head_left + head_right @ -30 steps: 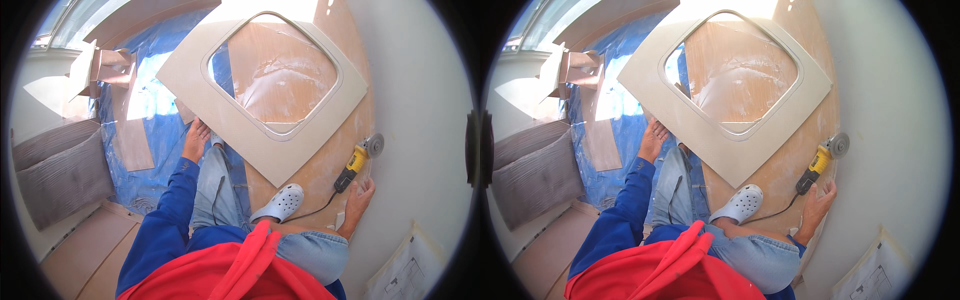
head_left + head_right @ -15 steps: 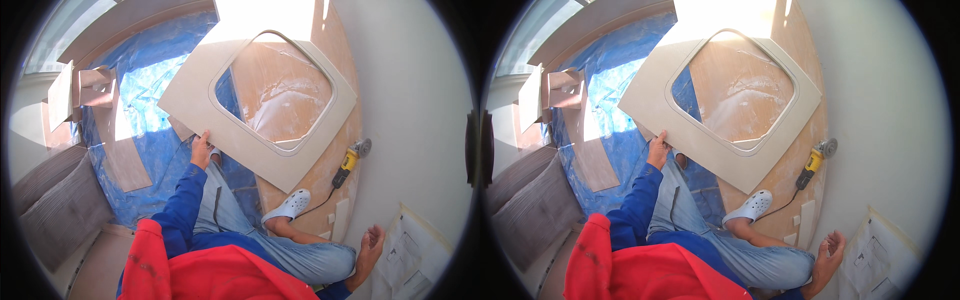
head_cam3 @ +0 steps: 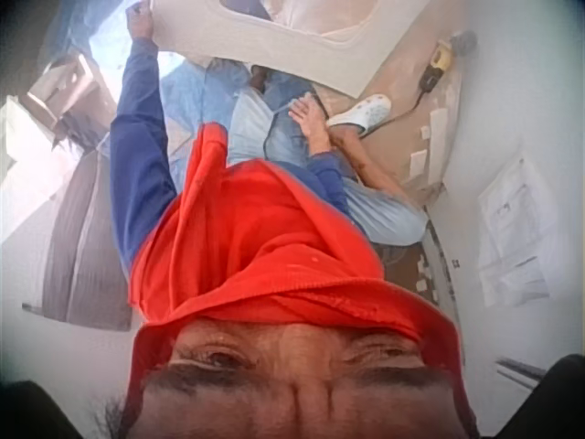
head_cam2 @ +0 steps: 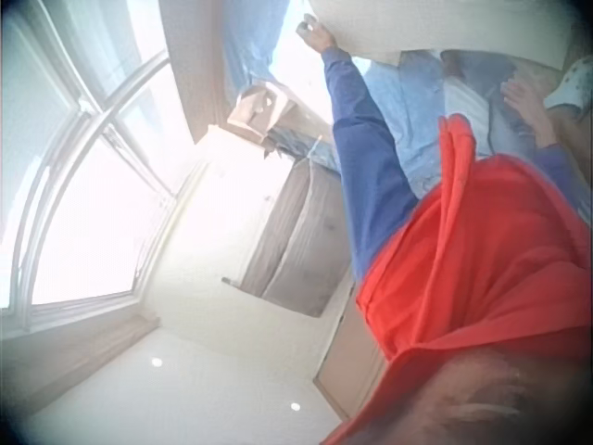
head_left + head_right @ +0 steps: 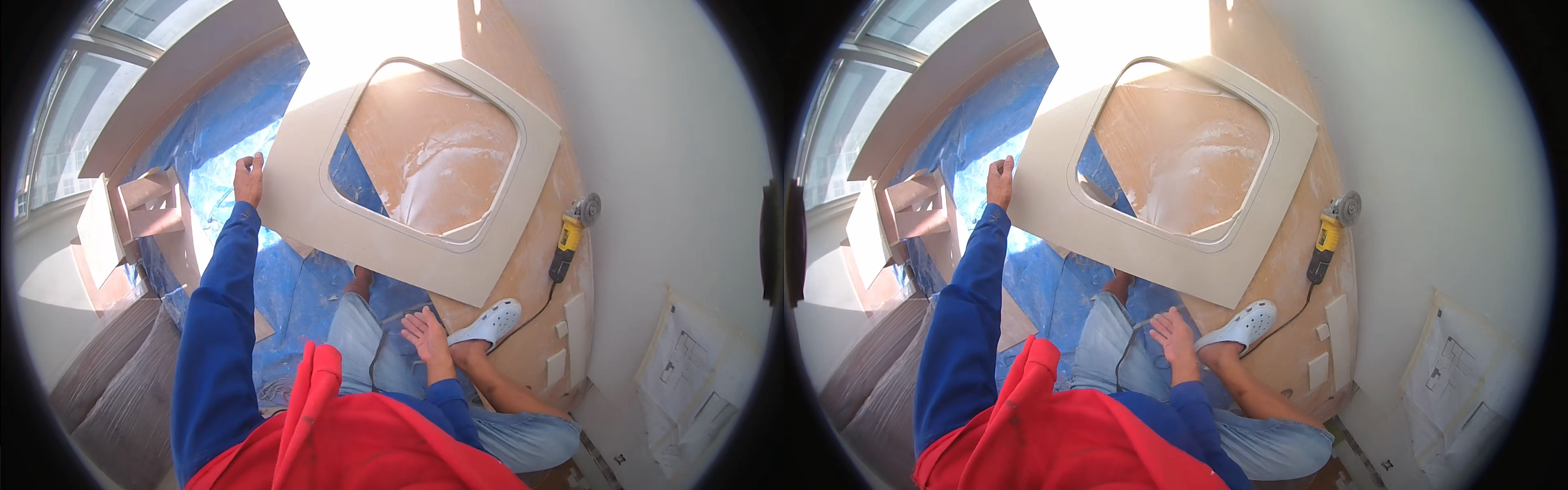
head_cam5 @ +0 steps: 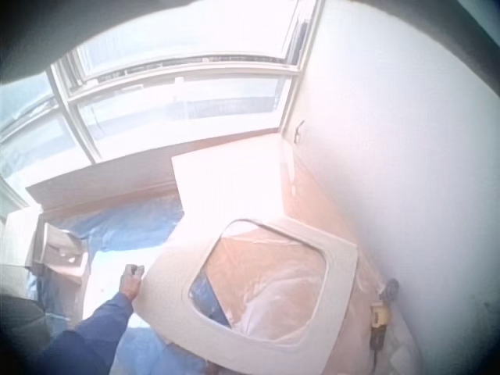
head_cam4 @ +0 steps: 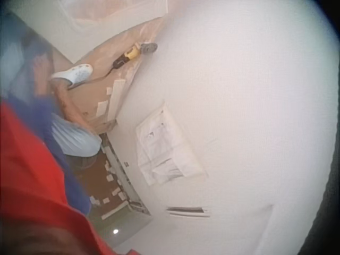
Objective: The person uses an angle grinder to cut a curved shape into a white tile. They hold the tile with one hand and guide the grinder with the other, then lift the tile to inspect the cut and continue grinding along the marked line.
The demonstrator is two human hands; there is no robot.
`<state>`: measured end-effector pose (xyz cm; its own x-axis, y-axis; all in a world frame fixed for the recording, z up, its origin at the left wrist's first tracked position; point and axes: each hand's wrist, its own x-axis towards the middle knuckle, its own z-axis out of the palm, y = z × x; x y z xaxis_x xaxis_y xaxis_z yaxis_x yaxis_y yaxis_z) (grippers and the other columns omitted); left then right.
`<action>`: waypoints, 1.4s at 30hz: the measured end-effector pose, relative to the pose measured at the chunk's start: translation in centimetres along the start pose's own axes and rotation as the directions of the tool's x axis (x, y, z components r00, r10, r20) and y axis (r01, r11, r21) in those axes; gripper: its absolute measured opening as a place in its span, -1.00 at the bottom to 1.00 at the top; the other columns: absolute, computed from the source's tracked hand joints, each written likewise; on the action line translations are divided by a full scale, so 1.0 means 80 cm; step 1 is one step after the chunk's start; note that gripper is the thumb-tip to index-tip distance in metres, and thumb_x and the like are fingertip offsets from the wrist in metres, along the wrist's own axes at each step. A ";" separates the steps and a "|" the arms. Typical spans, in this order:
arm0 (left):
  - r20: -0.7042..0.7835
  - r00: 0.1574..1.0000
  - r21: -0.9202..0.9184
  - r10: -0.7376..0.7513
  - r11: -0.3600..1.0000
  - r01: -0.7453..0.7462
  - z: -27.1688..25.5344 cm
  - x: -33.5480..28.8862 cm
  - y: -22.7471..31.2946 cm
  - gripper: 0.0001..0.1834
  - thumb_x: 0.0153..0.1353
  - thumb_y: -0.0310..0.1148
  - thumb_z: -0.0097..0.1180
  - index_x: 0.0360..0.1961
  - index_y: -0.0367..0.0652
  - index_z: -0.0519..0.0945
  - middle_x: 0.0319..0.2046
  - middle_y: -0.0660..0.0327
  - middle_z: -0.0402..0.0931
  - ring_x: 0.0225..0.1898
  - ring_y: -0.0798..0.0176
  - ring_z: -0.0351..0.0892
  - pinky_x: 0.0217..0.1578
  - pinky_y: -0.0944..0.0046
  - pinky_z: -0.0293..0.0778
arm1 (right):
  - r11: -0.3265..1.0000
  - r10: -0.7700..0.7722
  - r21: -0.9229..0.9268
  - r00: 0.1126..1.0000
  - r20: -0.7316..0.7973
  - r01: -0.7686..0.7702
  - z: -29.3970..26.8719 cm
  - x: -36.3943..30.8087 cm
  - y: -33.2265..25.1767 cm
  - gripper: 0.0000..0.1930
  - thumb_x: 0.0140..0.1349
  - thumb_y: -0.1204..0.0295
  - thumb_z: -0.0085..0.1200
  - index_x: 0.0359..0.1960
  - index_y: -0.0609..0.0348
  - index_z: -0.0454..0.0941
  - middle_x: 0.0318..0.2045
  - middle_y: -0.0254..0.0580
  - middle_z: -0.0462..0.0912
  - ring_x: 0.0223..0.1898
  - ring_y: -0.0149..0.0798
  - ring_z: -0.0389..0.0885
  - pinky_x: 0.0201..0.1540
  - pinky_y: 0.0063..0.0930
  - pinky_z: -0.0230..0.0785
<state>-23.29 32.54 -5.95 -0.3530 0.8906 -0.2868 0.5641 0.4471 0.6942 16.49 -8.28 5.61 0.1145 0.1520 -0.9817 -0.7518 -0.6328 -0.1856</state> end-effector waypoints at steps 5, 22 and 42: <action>0.278 0.956 0.030 0.099 0.993 -0.111 0.030 0.116 0.020 -0.18 0.58 0.35 0.05 0.13 -0.36 0.72 0.15 -0.06 0.75 0.23 -0.01 0.68 0.30 0.05 0.51 | 0.650 -0.721 -0.594 0.630 -0.287 0.474 -0.024 0.044 0.000 -0.52 0.44 0.35 0.30 0.23 0.47 0.49 0.24 0.28 0.66 0.19 0.07 0.74 0.27 -0.11 0.58; 0.355 0.935 0.006 -0.030 1.000 0.030 0.076 0.090 0.081 0.11 0.46 0.58 0.02 0.14 -0.52 0.75 -0.07 -0.09 0.80 -0.04 0.01 0.76 0.05 0.05 0.61 | 0.816 -0.034 0.563 0.984 -0.174 0.128 -0.045 0.088 0.000 0.19 0.56 -0.26 0.09 0.68 0.57 -0.27 0.54 0.60 0.31 0.52 0.42 0.46 0.54 0.20 0.34; 0.192 0.979 -0.071 -0.062 0.994 0.077 0.046 -0.015 0.084 -0.02 0.48 0.52 0.07 -0.03 -0.42 0.83 -0.22 0.04 0.82 -0.23 0.16 0.77 -0.11 0.10 0.63 | 0.784 -0.296 0.509 0.934 -0.197 0.356 -0.031 0.122 0.000 -0.16 0.68 -0.14 -0.05 0.66 0.29 0.06 0.50 0.27 0.38 0.50 0.35 0.42 0.57 0.41 0.29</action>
<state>-16.32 34.76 -3.37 -0.2373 0.8605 -0.4509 0.4805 0.5074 0.7154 19.25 -8.68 -4.03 0.4578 0.1799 -0.8706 -0.8789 -0.0559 -0.4737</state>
